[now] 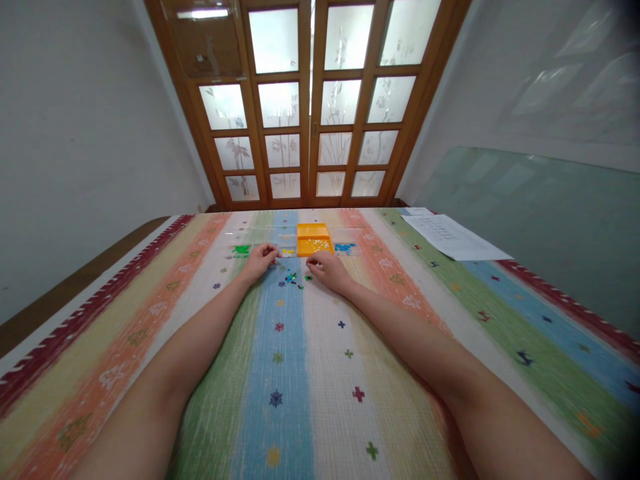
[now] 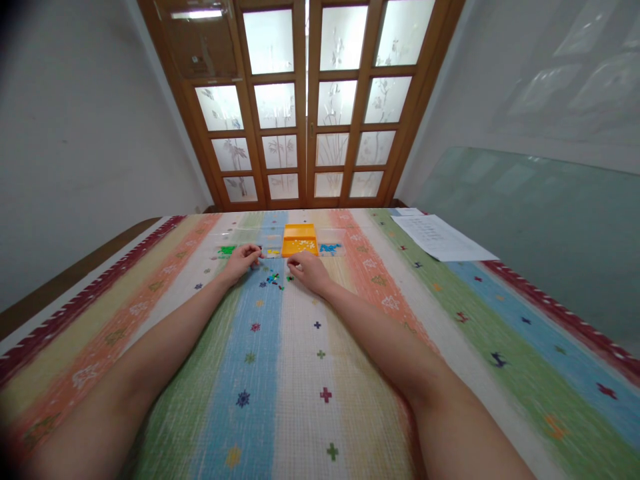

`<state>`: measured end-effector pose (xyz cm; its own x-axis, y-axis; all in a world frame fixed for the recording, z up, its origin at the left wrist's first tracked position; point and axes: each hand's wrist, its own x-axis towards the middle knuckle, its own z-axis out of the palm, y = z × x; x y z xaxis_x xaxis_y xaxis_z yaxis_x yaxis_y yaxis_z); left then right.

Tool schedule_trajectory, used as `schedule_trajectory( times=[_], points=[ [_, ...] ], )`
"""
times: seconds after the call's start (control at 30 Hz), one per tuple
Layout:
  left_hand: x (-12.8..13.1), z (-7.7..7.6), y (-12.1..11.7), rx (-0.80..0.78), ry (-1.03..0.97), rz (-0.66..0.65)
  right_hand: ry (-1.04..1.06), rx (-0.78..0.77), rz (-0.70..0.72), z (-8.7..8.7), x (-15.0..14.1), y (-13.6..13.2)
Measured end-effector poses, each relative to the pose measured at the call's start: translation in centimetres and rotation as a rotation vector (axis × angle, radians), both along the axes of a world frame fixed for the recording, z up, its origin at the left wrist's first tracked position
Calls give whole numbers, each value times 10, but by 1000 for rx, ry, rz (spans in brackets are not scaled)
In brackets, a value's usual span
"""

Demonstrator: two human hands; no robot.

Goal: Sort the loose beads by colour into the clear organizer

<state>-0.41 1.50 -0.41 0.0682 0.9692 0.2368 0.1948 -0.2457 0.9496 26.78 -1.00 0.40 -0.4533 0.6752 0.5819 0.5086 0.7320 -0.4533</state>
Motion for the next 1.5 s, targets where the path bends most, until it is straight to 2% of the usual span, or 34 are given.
schedule_trajectory(
  times=[0.13, 0.23, 0.3, 0.4, 0.6, 0.93, 1.07, 1.3, 1.5],
  points=[
    [-11, 0, 9, 39, -44, 140, 105, -93, -216, 0, 19, 17],
    [-28, -2, 17, 40, -33, 344, 164, -136, -378, -2, 33, 28],
    [-43, -5, 22, 45, 53, 505, 181, -148, -442, -3, 39, 33],
    [-65, -9, 28, 55, 197, 700, 185, -158, -459, -5, 40, 35],
    [-82, -13, 32, 15, 265, 833, 156, -148, -418, -7, 33, 31],
    [-80, -10, 27, 30, 320, 871, 184, -212, -545, 0, 40, 33],
    [-75, -6, 23, 67, 326, 817, 190, -234, -603, -1, 46, 38],
    [-56, 7, 11, 138, 447, 689, 215, -234, -683, -6, 56, 47],
    [-40, 12, 2, 182, 542, 612, 167, -239, -747, -8, 62, 49]
  ],
)
